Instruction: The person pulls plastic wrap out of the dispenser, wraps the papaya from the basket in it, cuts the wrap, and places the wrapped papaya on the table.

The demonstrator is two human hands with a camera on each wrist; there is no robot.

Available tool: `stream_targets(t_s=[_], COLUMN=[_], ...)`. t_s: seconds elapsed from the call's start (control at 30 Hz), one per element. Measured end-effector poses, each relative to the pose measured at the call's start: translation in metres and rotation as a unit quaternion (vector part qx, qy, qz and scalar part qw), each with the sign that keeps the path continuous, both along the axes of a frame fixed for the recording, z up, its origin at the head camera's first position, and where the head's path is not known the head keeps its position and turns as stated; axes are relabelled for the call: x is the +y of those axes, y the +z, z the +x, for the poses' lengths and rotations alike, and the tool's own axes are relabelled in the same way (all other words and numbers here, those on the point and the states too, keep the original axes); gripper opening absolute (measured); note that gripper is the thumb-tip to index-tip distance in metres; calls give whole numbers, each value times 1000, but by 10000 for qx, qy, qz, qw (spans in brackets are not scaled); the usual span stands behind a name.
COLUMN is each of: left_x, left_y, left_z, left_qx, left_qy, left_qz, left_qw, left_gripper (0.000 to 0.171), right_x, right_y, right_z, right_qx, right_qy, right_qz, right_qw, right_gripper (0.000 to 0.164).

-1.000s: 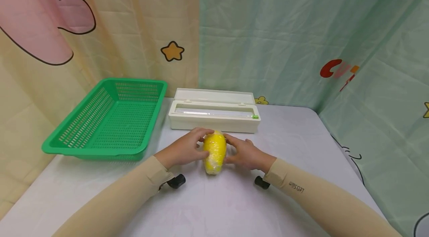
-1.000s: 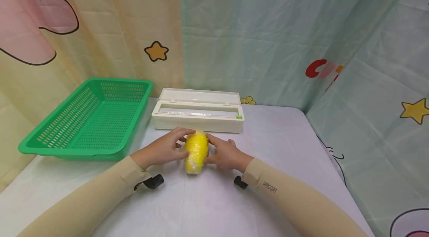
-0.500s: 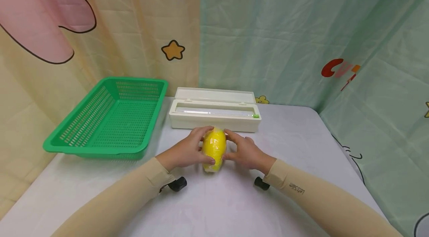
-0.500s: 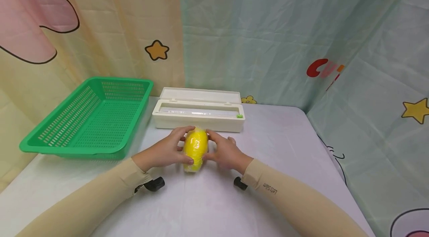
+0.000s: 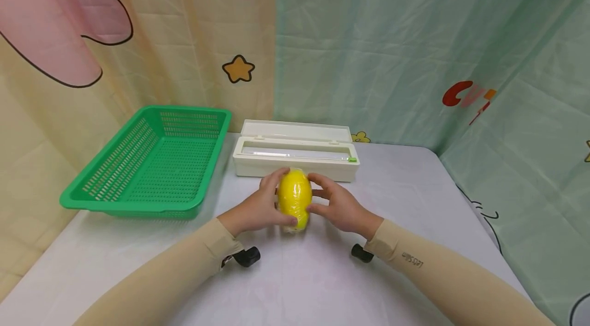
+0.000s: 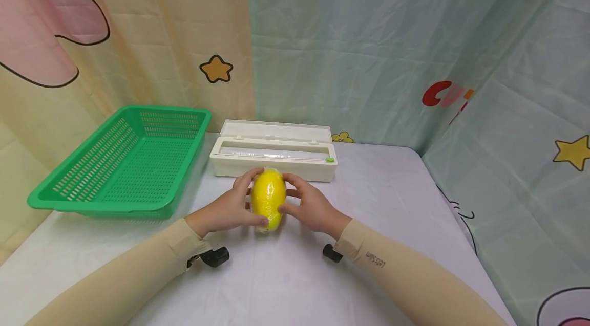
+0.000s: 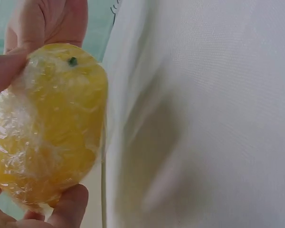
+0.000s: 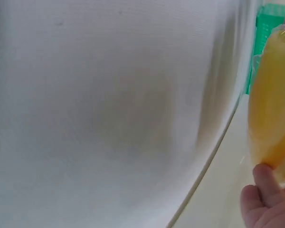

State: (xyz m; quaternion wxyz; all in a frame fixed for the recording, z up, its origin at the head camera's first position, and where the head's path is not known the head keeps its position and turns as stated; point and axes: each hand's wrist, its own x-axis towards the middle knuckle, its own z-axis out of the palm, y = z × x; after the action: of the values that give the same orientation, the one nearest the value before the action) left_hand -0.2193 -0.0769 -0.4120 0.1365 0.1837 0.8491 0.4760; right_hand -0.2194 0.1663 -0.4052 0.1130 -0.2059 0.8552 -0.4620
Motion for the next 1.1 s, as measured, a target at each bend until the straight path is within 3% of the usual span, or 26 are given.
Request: stream_targets(t_s=[0.17,0.4,0.73,1.1], left_x=[-5,-4,-7,-9], left_y=[-1,-2,-2,-5], left_z=[-3,-4,-3,-7], left_qx=[-311,-504,-235,-186], left_qy=[58,-116,-246,-176], left_qz=[620,1041,280,-548], left_qw=[9976,9932,9990,9982], left_gripper=[119,117,115,120], right_x=[8,15,12,4], right_y=[2,0,-2,-8], right_z=[-5,-10,-8,-10], right_qx=[-571,-1043,-1110,-862], right_qy=[123,571,445,182], right_qz=[-712,-574,-333,76], right_qw=[9957,9912,9923,9961], right_gripper=[82,76,83,93])
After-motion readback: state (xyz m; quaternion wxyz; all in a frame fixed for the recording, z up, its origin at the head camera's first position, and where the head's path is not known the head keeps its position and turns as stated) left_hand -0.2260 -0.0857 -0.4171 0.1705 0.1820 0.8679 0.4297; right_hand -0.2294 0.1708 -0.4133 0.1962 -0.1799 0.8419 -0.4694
